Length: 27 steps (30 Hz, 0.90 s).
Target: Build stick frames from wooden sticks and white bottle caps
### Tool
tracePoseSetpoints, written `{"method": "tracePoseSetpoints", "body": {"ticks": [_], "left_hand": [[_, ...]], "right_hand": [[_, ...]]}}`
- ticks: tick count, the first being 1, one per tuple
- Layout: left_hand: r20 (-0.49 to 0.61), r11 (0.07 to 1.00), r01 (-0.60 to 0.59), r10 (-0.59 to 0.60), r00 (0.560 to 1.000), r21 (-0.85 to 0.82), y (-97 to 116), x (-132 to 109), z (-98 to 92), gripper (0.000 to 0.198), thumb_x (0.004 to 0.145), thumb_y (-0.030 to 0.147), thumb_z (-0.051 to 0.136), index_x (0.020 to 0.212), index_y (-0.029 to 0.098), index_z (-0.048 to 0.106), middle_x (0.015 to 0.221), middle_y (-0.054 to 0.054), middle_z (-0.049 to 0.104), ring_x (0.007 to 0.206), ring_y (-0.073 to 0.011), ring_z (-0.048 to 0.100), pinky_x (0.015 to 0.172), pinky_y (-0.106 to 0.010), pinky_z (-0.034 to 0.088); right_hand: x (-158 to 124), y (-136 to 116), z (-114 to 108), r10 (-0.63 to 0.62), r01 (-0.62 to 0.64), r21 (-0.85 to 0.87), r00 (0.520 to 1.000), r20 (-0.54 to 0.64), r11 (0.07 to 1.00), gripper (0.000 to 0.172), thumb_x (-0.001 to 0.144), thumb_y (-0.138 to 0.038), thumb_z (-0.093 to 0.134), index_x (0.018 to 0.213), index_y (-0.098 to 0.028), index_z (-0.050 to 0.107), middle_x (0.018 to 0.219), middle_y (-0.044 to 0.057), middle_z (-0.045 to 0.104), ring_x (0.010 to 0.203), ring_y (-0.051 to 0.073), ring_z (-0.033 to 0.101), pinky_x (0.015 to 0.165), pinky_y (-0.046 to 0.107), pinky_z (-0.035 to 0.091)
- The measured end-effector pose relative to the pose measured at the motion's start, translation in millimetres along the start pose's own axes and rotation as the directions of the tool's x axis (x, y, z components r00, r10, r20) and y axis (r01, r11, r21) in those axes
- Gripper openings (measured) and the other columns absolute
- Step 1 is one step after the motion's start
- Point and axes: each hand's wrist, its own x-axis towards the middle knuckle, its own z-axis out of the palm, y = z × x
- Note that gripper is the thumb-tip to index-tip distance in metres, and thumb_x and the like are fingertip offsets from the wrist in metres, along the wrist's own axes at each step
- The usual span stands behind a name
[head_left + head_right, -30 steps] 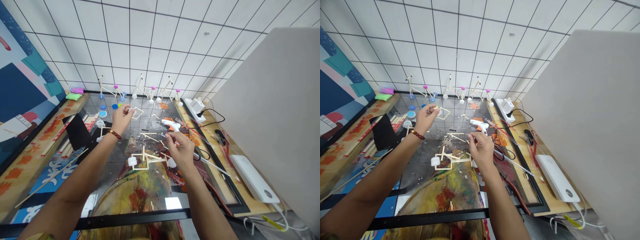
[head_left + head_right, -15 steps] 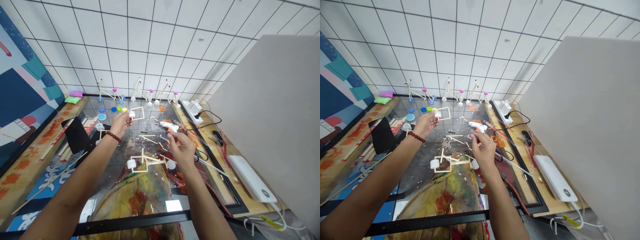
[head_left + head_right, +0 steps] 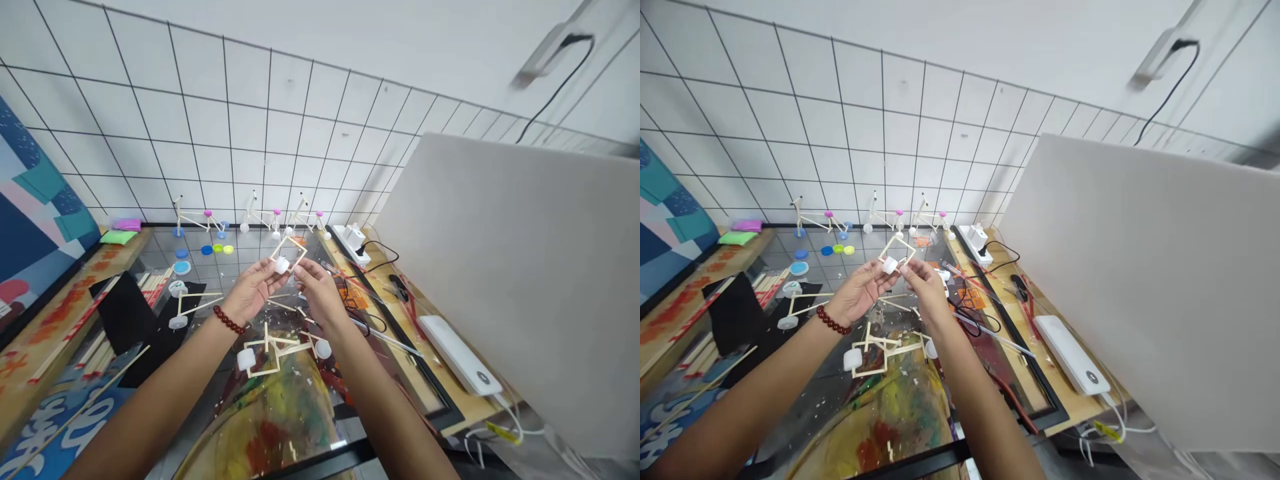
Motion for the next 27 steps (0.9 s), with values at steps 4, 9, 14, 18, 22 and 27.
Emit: {"method": "tracePoseSetpoints", "body": {"ticks": [4, 9, 14, 18, 22, 27], "left_hand": [[-0.012, 1.0, -0.003, 0.003, 1.0, 0.022, 3, -2, -0.9, 0.029, 0.069, 0.017, 0.085, 0.09, 0.013, 0.065, 0.094, -0.009, 0.075, 0.085, -0.0184, 0.072, 0.083, -0.032, 0.058], [-0.077, 0.985, -0.125, 0.135, 0.988, 0.121, 10, -6, 2.3, 0.039, 0.063, 0.034, 0.089, 0.09, 0.015, 0.069, 0.092, -0.007, 0.074, 0.082, -0.0154, 0.068, 0.075, -0.028, 0.055], [-0.099, 0.971, -0.165, 0.184, 0.978, 0.173, 10, -7, 5.0, 0.044, 0.056, 0.042, 0.09, 0.084, 0.013, 0.072, 0.078, -0.004, 0.071, 0.071, -0.0126, 0.063, 0.066, -0.024, 0.049], [-0.131, 0.953, -0.197, 0.231, 0.964, 0.231, 6, -4, 1.6, 0.042, 0.057, 0.045, 0.088, 0.079, 0.013, 0.073, 0.063, 0.0, 0.064, 0.059, -0.01, 0.055, 0.057, -0.022, 0.042], [-0.071, 0.903, -0.233, 0.276, 0.959, 0.362, 3, -3, -0.9, 0.037, 0.064, 0.048, 0.084, 0.076, 0.014, 0.073, 0.062, -0.001, 0.063, 0.061, -0.0111, 0.054, 0.058, -0.023, 0.04], [-0.013, 0.843, -0.231, 0.271, 0.962, 0.485, -1, -7, 1.8, 0.036, 0.068, 0.049, 0.08, 0.074, 0.015, 0.073, 0.064, -0.001, 0.063, 0.059, -0.0099, 0.05, 0.058, -0.023, 0.036]], "right_hand": [[7, 2, 12, -0.039, 0.04, 0.04, 0.999, -0.038, 0.998, 0.03, 0.057, -0.042, 0.085, 0.068, -0.018, 0.071, 0.062, -0.003, 0.058, 0.057, 0.009, 0.043, 0.058, 0.025, 0.033], [4, 15, 14, -0.103, 0.103, -0.005, 0.994, -0.035, 0.995, 0.028, 0.061, -0.041, 0.083, 0.061, -0.018, 0.067, 0.057, -0.005, 0.051, 0.057, 0.01, 0.039, 0.06, 0.026, 0.03], [-4, 28, 15, -0.121, 0.123, -0.112, 0.992, 0.027, 0.986, 0.03, 0.066, -0.046, 0.08, 0.063, -0.019, 0.067, 0.056, -0.005, 0.051, 0.058, 0.011, 0.041, 0.061, 0.027, 0.034], [-8, 22, 11, -0.098, 0.104, -0.161, 0.994, 0.04, 0.981, 0.035, 0.063, -0.045, 0.083, 0.085, -0.019, 0.075, 0.077, 0.0, 0.068, 0.069, 0.014, 0.056, 0.069, 0.029, 0.044], [-12, 8, 1, -0.203, 0.189, -0.244, 0.979, -0.031, 0.951, 0.042, 0.069, -0.044, 0.082, 0.103, -0.022, 0.074, 0.101, 0.005, 0.074, 0.087, 0.019, 0.064, 0.082, 0.033, 0.049], [-13, 2, -6, -0.226, 0.22, -0.251, 0.974, 0.007, 0.943, 0.026, 0.074, -0.044, 0.077, 0.091, -0.023, 0.077, 0.095, 0.004, 0.077, 0.09, 0.021, 0.067, 0.088, 0.037, 0.05]]}}
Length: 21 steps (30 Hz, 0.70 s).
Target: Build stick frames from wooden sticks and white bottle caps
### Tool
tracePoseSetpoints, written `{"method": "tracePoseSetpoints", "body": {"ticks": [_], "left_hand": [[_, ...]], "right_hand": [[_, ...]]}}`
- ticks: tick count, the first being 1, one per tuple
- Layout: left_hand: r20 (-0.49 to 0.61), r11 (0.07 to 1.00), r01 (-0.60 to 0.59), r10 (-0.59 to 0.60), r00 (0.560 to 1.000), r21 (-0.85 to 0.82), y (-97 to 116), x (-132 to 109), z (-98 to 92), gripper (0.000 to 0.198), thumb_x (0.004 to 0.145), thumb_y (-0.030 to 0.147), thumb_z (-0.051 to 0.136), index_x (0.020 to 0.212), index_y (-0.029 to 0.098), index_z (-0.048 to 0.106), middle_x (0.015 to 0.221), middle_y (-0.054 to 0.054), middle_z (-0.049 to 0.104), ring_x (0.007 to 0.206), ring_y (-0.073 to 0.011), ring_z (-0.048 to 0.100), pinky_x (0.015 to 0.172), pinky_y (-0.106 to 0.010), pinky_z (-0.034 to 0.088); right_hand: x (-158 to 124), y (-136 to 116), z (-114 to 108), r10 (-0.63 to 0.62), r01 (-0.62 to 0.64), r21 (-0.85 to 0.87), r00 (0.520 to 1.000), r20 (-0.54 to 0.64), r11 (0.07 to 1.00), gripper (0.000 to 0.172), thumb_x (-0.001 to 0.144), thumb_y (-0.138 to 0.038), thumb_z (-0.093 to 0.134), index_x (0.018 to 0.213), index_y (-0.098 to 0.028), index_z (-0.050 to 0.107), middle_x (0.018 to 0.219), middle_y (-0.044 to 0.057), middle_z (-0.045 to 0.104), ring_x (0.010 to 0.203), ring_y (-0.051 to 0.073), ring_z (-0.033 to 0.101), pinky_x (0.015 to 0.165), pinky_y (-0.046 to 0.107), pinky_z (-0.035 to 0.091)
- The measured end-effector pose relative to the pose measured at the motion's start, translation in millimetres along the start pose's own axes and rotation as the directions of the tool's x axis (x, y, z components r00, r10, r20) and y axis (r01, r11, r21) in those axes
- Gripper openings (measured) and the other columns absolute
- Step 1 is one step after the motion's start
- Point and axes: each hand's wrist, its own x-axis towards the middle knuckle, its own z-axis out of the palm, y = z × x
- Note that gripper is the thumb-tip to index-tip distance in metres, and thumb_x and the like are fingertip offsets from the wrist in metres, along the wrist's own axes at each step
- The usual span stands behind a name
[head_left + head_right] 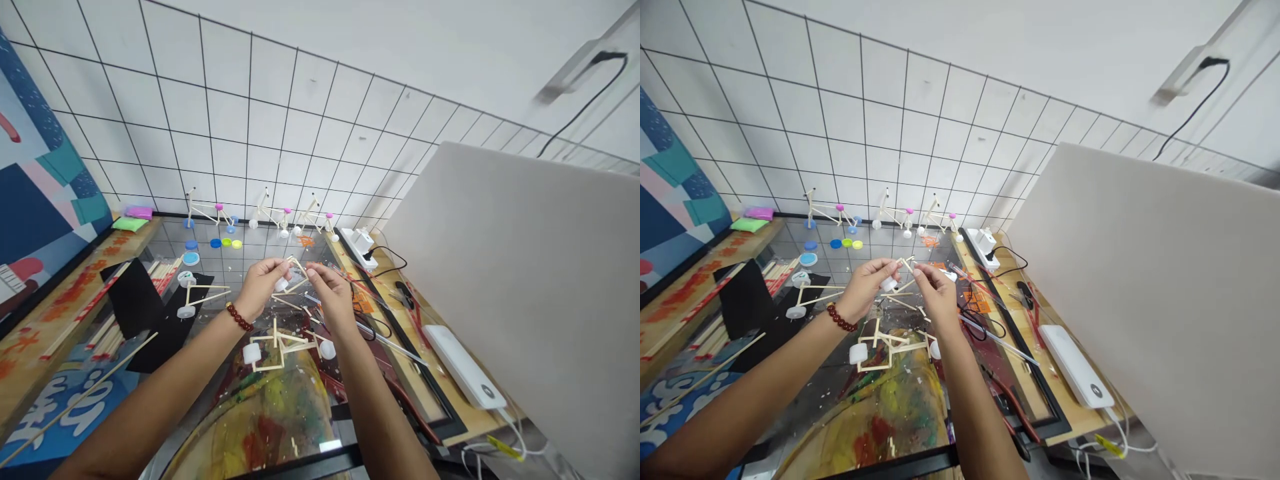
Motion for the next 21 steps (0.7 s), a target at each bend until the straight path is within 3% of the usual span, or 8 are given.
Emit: {"method": "tracePoseSetpoints", "body": {"ticks": [10, 21], "left_hand": [[0.068, 0.998, 0.015, -0.019, 0.998, 0.058, -4.1, -2.7, 4.4, 0.039, 0.067, 0.053, 0.078, 0.071, 0.014, 0.071, 0.063, -0.001, 0.061, 0.055, -0.0091, 0.045, 0.054, -0.023, 0.032], [0.049, 0.998, 0.031, -0.033, 0.998, 0.047, -2.8, -5.4, 7.0, 0.035, 0.068, 0.049, 0.078, 0.068, 0.015, 0.071, 0.06, -0.001, 0.062, 0.053, -0.0104, 0.049, 0.053, -0.024, 0.035]], "right_hand": [[2.1, 3.6, -1.8, 0.037, -0.037, -0.043, 0.999, 0.014, 0.998, 0.019, 0.067, -0.037, 0.08, 0.079, -0.022, 0.079, 0.076, 0.001, 0.075, 0.071, 0.017, 0.063, 0.075, 0.032, 0.049], [2.4, 6.9, -1.8, 0.033, -0.032, -0.044, 0.999, 0.012, 0.999, 0.018, 0.068, -0.036, 0.08, 0.077, -0.022, 0.078, 0.076, 0.001, 0.074, 0.072, 0.017, 0.062, 0.076, 0.033, 0.048]]}}
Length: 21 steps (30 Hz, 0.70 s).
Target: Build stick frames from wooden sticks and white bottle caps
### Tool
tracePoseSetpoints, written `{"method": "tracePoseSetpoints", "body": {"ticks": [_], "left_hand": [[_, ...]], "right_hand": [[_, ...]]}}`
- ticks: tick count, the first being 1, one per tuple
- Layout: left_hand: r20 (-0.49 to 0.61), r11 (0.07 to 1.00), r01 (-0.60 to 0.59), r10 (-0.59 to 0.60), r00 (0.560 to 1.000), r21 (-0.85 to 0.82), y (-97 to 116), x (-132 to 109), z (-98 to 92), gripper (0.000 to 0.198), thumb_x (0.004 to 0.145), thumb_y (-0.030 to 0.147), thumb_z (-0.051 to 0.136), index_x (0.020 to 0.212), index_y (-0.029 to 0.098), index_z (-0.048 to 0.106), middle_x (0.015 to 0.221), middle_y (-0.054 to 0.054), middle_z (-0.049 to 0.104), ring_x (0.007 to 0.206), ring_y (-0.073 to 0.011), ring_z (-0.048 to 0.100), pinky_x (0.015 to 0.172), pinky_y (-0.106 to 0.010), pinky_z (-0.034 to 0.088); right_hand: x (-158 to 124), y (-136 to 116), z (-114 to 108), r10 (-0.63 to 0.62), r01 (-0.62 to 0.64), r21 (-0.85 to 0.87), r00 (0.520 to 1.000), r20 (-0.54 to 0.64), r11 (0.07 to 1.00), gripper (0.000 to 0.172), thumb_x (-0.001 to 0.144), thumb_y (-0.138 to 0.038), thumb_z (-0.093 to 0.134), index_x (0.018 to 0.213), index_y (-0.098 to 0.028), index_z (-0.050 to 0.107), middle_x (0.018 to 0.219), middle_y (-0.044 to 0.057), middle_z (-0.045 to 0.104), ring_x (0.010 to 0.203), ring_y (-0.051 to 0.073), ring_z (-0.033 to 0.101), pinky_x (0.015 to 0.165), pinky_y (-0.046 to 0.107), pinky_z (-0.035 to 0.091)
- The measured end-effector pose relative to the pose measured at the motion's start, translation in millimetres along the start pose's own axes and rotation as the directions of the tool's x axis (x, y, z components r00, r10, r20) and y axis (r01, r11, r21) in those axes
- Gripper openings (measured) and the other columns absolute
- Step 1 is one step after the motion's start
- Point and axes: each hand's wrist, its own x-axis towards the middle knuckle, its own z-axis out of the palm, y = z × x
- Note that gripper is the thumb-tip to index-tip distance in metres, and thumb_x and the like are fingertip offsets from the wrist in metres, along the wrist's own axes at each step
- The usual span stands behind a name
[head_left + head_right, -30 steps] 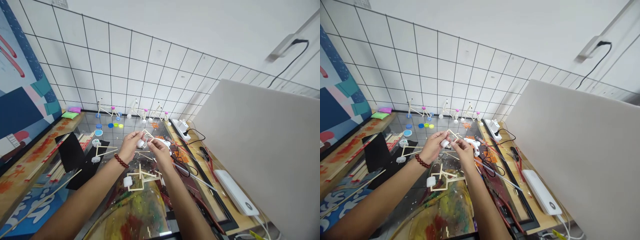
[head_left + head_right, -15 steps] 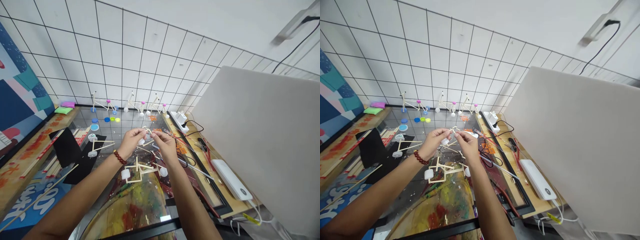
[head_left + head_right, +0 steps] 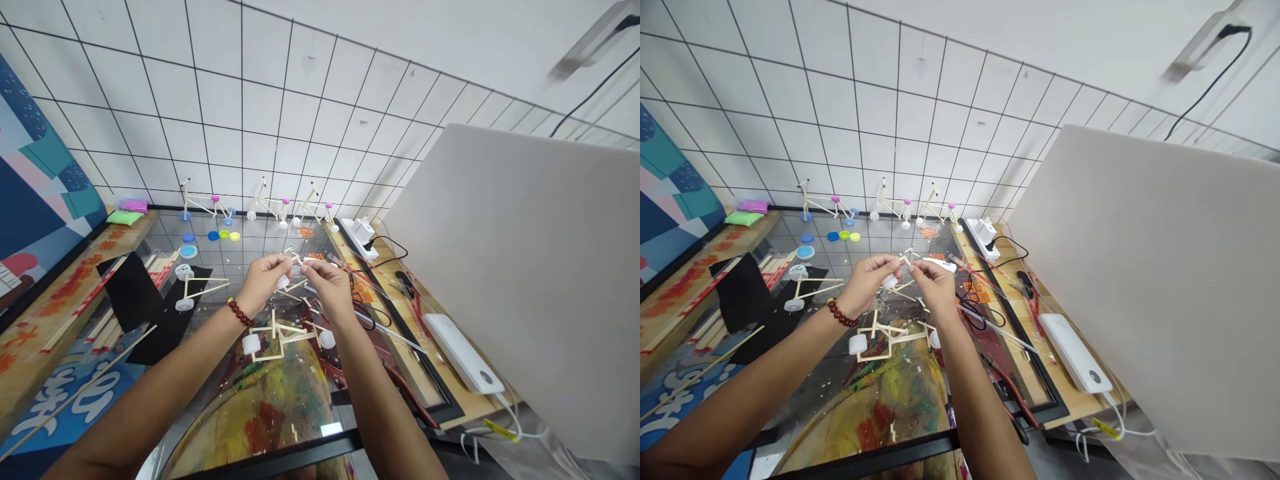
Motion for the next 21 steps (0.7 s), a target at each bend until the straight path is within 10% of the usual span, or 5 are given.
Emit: {"method": "tracePoseSetpoints", "body": {"ticks": [9, 21], "left_hand": [[-0.022, 0.942, 0.113, -0.126, 0.992, -0.315, 1, 4, -3.9, 0.029, 0.068, 0.035, 0.084, 0.08, 0.012, 0.071, 0.066, -0.002, 0.065, 0.062, -0.0132, 0.061, 0.064, -0.026, 0.05], [0.01, 0.857, 0.159, -0.177, 0.984, -0.489, -1, 5, -2.3, 0.024, 0.069, 0.026, 0.085, 0.081, 0.012, 0.069, 0.077, -0.004, 0.068, 0.074, -0.0128, 0.064, 0.072, -0.025, 0.052]], "right_hand": [[1, 0, -3, -0.027, 0.029, 0.04, 0.998, -0.059, 0.999, 0.042, 0.074, -0.048, 0.077, 0.107, -0.022, 0.074, 0.107, 0.007, 0.075, 0.097, 0.022, 0.067, 0.091, 0.039, 0.05], [-2, 5, 8, -0.021, 0.012, 0.103, 0.996, 0.083, 0.995, 0.021, 0.069, -0.042, 0.08, 0.079, -0.023, 0.077, 0.083, 0.001, 0.075, 0.083, 0.021, 0.067, 0.084, 0.036, 0.051]]}}
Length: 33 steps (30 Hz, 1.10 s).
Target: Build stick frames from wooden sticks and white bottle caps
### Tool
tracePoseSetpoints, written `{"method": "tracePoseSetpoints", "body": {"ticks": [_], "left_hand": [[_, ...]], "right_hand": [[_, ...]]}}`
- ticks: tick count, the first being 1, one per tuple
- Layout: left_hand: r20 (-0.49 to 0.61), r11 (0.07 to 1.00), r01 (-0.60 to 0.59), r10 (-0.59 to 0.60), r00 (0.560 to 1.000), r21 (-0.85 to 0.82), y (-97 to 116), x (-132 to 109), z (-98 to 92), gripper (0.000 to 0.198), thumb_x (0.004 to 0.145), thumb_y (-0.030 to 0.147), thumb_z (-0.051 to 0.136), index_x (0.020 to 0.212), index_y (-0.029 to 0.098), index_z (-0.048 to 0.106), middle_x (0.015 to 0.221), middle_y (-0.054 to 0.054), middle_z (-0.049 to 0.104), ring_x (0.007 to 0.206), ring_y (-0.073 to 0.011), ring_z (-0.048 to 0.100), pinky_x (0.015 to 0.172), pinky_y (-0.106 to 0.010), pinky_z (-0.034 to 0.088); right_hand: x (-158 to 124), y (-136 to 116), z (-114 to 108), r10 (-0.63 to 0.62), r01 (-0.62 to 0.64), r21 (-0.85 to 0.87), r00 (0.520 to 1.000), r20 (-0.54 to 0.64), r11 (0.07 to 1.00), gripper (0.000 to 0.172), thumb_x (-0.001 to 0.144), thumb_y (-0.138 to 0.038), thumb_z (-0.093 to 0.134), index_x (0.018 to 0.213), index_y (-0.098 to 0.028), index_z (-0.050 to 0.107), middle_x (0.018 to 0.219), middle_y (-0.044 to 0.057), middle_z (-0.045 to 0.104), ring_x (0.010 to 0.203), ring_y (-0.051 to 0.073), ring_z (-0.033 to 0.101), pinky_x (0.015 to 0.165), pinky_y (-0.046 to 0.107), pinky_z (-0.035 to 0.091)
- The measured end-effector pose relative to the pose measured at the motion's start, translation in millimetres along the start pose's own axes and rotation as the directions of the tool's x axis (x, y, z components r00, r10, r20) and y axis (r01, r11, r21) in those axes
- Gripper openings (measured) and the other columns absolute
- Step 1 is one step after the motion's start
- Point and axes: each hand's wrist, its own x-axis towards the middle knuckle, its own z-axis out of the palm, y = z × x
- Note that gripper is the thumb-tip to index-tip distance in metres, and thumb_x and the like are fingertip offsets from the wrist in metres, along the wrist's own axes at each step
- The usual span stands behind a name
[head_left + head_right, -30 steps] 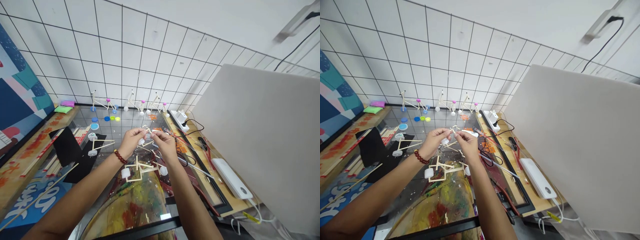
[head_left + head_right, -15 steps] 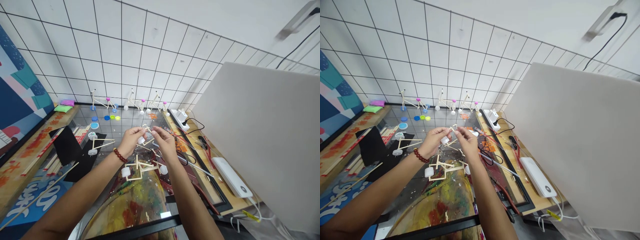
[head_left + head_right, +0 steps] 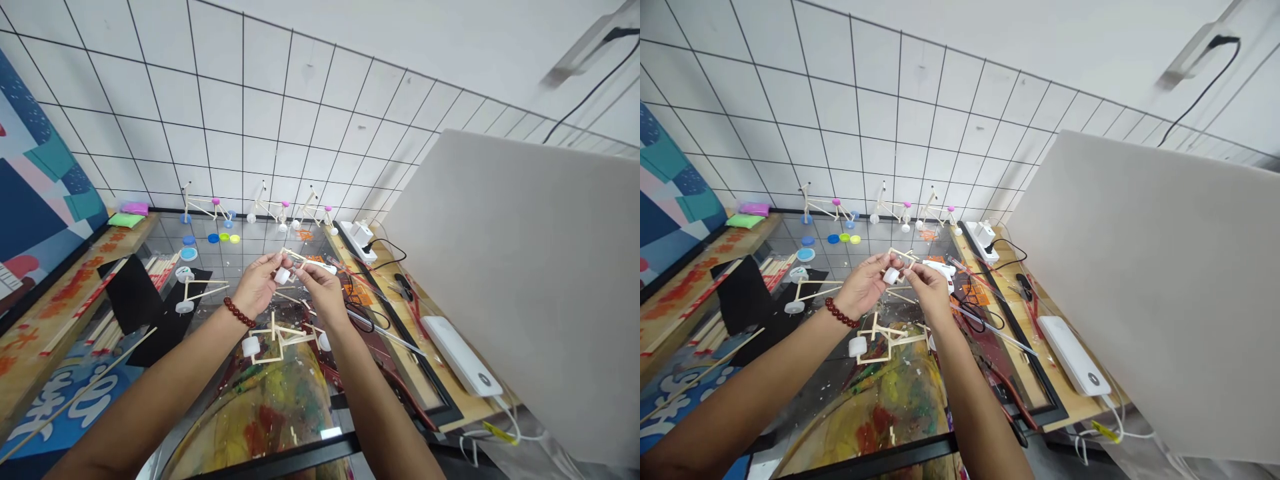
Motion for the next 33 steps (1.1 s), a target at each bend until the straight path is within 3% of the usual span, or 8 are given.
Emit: {"method": "tracePoseSetpoints", "body": {"ticks": [3, 6, 7, 9, 11, 14, 18, 33], "left_hand": [[-0.029, 0.999, 0.001, 0.001, 1.0, 0.054, -1, 1, -1.7, 0.03, 0.067, 0.031, 0.085, 0.086, 0.014, 0.07, 0.083, -0.005, 0.069, 0.078, -0.015, 0.064, 0.071, -0.026, 0.051], [-0.069, 0.94, -0.2, 0.227, 0.971, 0.275, 6, 2, -5.1, 0.037, 0.064, 0.03, 0.085, 0.097, 0.02, 0.071, 0.103, -0.006, 0.07, 0.099, -0.0202, 0.064, 0.086, -0.032, 0.051], [-0.019, 0.862, -0.309, 0.345, 0.938, 0.402, 10, 2, -6.4, 0.039, 0.064, 0.028, 0.085, 0.099, 0.021, 0.072, 0.111, -0.007, 0.07, 0.109, -0.0221, 0.062, 0.095, -0.035, 0.048], [0.194, 0.6, -0.506, 0.508, 0.839, 0.62, 20, 2, -8.8, 0.036, 0.066, 0.025, 0.083, 0.101, 0.023, 0.074, 0.119, -0.007, 0.068, 0.122, -0.0248, 0.056, 0.11, -0.041, 0.038], [0.396, 0.357, -0.612, 0.518, 0.758, 0.706, 27, 2, -10.7, 0.027, 0.071, 0.025, 0.079, 0.098, 0.024, 0.076, 0.118, -0.008, 0.069, 0.126, -0.0265, 0.053, 0.116, -0.044, 0.032], [0.505, 0.192, -0.648, 0.48, 0.717, 0.737, 28, 2, -12.4, 0.015, 0.078, 0.025, 0.073, 0.092, 0.025, 0.077, 0.111, -0.008, 0.072, 0.124, -0.0287, 0.054, 0.112, -0.048, 0.035], [0.505, 0.142, -0.625, 0.466, 0.727, 0.768, 23, 1, -12.2, 0.009, 0.081, 0.024, 0.07, 0.084, 0.026, 0.078, 0.103, -0.008, 0.074, 0.12, -0.0304, 0.055, 0.109, -0.05, 0.036], [0.488, 0.142, -0.609, 0.47, 0.736, 0.781, 21, 1, -11.5, 0.011, 0.081, 0.025, 0.069, 0.079, 0.029, 0.079, 0.102, -0.006, 0.076, 0.117, -0.0313, 0.057, 0.109, -0.05, 0.033]], "right_hand": [[0, 2, -2, 0.009, -0.01, -0.018, 0.999, -0.04, 1.0, 0.02, 0.069, -0.04, 0.08, 0.08, -0.024, 0.078, 0.084, 0.001, 0.076, 0.081, 0.02, 0.065, 0.082, 0.036, 0.05], [1, 2, -5, -0.002, -0.001, -0.072, 0.999, -0.04, 0.997, 0.022, 0.07, -0.041, 0.078, 0.083, -0.024, 0.079, 0.083, 0.001, 0.075, 0.079, 0.02, 0.064, 0.08, 0.035, 0.05], [1, 2, -6, -0.018, 0.015, -0.097, 0.999, -0.029, 0.995, 0.022, 0.071, -0.042, 0.077, 0.083, -0.024, 0.079, 0.083, 0.001, 0.075, 0.079, 0.02, 0.064, 0.079, 0.035, 0.049], [0, 1, -7, -0.07, 0.069, -0.155, 0.998, -0.002, 0.986, 0.02, 0.074, -0.041, 0.075, 0.084, -0.025, 0.08, 0.084, 0.002, 0.075, 0.08, 0.02, 0.064, 0.079, 0.035, 0.049], [0, 0, -8, -0.131, 0.134, -0.206, 0.991, 0.026, 0.969, 0.018, 0.077, -0.039, 0.073, 0.085, -0.026, 0.08, 0.086, 0.003, 0.075, 0.081, 0.02, 0.064, 0.081, 0.035, 0.049], [-1, 0, -8, -0.189, 0.197, -0.236, 0.98, 0.059, 0.951, 0.015, 0.08, -0.036, 0.071, 0.087, -0.027, 0.08, 0.088, 0.004, 0.075, 0.083, 0.02, 0.064, 0.083, 0.036, 0.049], [-2, 1, -7, -0.195, 0.208, -0.244, 0.978, 0.076, 0.947, 0.015, 0.082, -0.036, 0.07, 0.089, -0.027, 0.08, 0.088, 0.003, 0.074, 0.083, 0.021, 0.064, 0.083, 0.036, 0.049], [-2, 8, -8, -0.151, 0.161, -0.232, 0.987, 0.062, 0.959, 0.015, 0.081, -0.036, 0.07, 0.089, -0.027, 0.079, 0.089, 0.003, 0.074, 0.084, 0.021, 0.064, 0.083, 0.037, 0.048]]}}
